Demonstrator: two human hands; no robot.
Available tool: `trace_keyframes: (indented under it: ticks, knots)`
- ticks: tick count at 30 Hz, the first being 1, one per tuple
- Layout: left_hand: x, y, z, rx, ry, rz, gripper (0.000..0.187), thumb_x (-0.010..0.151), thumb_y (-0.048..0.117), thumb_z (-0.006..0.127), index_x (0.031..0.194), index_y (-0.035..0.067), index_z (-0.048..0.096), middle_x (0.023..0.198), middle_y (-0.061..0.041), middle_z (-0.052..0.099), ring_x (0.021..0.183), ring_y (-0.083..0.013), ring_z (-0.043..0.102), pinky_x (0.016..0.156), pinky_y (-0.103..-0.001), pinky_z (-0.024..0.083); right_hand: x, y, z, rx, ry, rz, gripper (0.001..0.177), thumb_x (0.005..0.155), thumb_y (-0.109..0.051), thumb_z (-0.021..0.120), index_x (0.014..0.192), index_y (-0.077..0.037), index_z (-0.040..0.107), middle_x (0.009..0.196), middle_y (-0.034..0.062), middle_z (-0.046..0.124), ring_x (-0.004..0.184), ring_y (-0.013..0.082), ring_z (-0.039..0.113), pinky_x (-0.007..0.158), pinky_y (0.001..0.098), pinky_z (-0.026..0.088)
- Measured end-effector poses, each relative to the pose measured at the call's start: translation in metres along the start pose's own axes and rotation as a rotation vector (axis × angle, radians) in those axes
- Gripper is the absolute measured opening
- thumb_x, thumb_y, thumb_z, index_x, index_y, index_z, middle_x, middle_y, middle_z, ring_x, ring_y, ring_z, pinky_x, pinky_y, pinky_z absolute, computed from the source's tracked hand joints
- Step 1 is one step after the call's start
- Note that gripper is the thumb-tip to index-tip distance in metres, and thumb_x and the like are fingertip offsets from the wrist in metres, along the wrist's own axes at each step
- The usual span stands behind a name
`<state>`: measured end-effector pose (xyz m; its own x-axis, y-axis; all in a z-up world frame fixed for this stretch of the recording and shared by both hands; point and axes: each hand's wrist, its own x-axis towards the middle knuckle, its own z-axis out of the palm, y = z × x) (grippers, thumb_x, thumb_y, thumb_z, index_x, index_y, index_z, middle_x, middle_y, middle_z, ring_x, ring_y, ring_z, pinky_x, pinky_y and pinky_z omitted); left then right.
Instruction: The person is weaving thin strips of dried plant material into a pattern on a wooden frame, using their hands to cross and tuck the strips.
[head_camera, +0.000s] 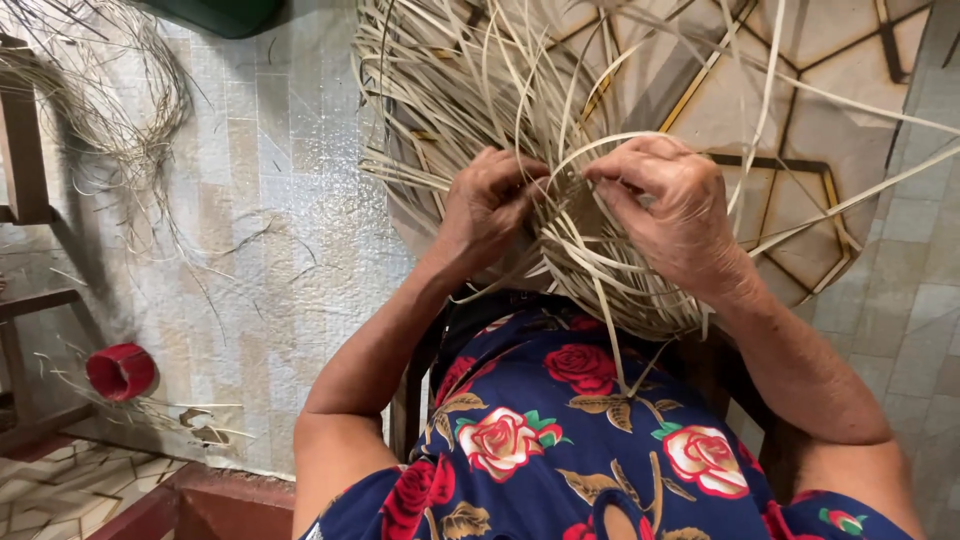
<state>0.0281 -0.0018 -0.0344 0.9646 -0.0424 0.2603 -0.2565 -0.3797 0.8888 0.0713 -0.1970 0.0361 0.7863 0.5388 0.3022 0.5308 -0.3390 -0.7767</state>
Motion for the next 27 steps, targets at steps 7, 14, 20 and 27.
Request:
trace_keyframes:
  ticks: [7, 14, 20, 27]
  knots:
    - [0.008, 0.012, 0.000, -0.230, -0.075, -0.145, 0.007, 0.078, 0.019, 0.069, 0.083, 0.014, 0.067, 0.073, -0.005, 0.058, 0.070, -0.0186, 0.056, 0.070, -0.032, 0.047, 0.002, 0.015, 0.003, 0.060, -0.066, 0.064, 0.014, 0.077, 0.003, 0.067, 0.089, -0.004, 0.067, 0.078, 0.0123, 0.062, 0.074, 0.0250, 0.060, 0.065, 0.0302, 0.049]
    - [0.008, 0.025, -0.007, -0.236, -0.179, -0.400, 0.010, 0.075, 0.007, 0.067, 0.082, 0.014, 0.067, 0.084, -0.001, 0.055, 0.070, -0.0085, 0.053, 0.059, -0.018, 0.054, 0.030, 0.013, 0.010, -0.079, -0.224, 0.000, 0.003, 0.080, 0.002, 0.064, 0.079, 0.003, 0.066, 0.075, 0.0078, 0.054, 0.051, 0.0107, 0.040, 0.043, 0.0199, 0.034]
    - [0.009, 0.037, -0.012, 0.000, -0.198, -0.300, 0.018, 0.071, 0.005, 0.069, 0.086, 0.016, 0.069, 0.078, 0.003, 0.054, 0.067, -0.0069, 0.050, 0.056, -0.018, 0.047, 0.049, 0.002, 0.009, 0.122, -0.287, 0.157, 0.006, 0.075, 0.002, 0.065, 0.081, 0.001, 0.068, 0.071, 0.0050, 0.050, 0.048, 0.0081, 0.036, 0.036, 0.0172, 0.028]
    - [0.004, 0.023, -0.006, -0.085, -0.177, -0.285, 0.012, 0.074, 0.009, 0.068, 0.085, 0.012, 0.066, 0.083, 0.001, 0.055, 0.067, -0.0072, 0.051, 0.057, -0.018, 0.051, 0.026, -0.016, -0.010, 0.271, -0.306, 0.336, 0.010, 0.074, 0.002, 0.061, 0.084, 0.005, 0.063, 0.076, 0.0076, 0.055, 0.057, 0.0120, 0.048, 0.049, 0.0188, 0.038]
